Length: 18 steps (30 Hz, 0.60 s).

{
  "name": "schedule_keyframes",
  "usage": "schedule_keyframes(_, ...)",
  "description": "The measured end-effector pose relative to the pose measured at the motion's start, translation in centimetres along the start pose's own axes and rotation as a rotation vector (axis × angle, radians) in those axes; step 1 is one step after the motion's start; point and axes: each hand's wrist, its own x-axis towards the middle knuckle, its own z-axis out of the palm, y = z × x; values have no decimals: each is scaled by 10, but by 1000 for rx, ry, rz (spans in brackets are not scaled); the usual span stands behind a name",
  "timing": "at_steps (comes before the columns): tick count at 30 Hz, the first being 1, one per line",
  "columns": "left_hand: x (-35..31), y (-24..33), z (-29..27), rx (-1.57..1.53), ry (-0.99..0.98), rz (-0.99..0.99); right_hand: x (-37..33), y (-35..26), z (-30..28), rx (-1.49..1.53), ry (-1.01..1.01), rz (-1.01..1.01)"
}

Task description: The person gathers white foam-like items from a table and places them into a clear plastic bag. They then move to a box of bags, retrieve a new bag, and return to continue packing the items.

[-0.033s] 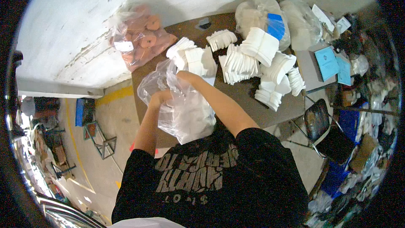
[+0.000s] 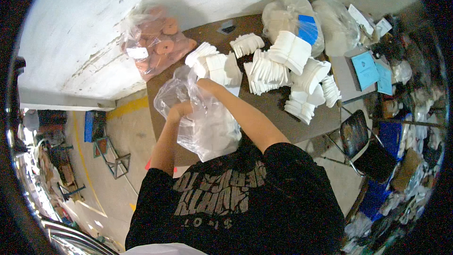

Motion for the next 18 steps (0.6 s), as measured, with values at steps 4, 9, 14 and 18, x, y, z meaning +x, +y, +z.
schedule_keyframes(4, 1, 21, 6, 221, 101, 7, 6, -5, -12, 272, 350, 22)
schedule_keyframes(9, -17, 68, -1, 360, 65, -199, -5, -43, -44, 344, 426, -56)
schedule_keyframes(14, -32, 59, 0, 468, 234, -186, -4, -72, -65, 339, 451, -23)
schedule_keyframes(18, -25, 30, -6, 417, 146, -98, 2, -85, -76, 193, 390, -75)
